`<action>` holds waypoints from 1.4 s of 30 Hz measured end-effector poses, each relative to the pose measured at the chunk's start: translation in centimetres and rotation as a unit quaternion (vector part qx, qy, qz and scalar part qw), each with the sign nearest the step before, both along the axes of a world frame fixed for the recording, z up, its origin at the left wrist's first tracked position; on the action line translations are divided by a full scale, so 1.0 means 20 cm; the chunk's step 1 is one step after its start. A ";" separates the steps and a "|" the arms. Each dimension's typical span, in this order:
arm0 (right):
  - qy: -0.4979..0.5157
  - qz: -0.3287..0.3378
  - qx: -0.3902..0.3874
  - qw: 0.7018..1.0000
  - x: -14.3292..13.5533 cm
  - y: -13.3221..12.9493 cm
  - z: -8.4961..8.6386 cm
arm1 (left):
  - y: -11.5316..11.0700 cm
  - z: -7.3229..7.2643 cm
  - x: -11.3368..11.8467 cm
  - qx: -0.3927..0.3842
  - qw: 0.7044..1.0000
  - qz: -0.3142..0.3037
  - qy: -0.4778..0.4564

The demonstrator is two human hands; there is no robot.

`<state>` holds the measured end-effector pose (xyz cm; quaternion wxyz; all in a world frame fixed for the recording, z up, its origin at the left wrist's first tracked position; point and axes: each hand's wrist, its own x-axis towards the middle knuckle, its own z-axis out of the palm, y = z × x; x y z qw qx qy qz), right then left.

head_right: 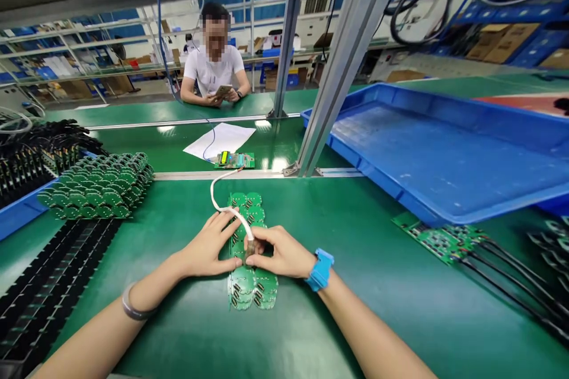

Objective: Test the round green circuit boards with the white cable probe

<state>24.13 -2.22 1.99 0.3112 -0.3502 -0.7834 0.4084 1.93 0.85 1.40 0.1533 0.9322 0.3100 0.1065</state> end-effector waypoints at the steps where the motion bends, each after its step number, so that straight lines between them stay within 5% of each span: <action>1: 0.001 -0.001 0.000 1.000 0.00 0.00 0.00 | 0.00 0.00 0.00 -0.002 1.000 -0.001 -0.001; 11: -0.013 0.001 0.023 1.000 0.00 0.01 0.00 | 0.02 -0.05 -0.02 -0.007 1.000 -0.001 -0.001; 35: -0.022 -0.037 -0.006 0.999 -0.03 -0.02 -0.01 | 0.00 0.00 -0.01 -0.024 0.999 0.025 -0.026; 42: 0.005 0.042 -0.086 0.995 -0.05 -0.07 -0.01 | -0.13 0.05 -0.02 -0.005 1.000 0.007 -0.027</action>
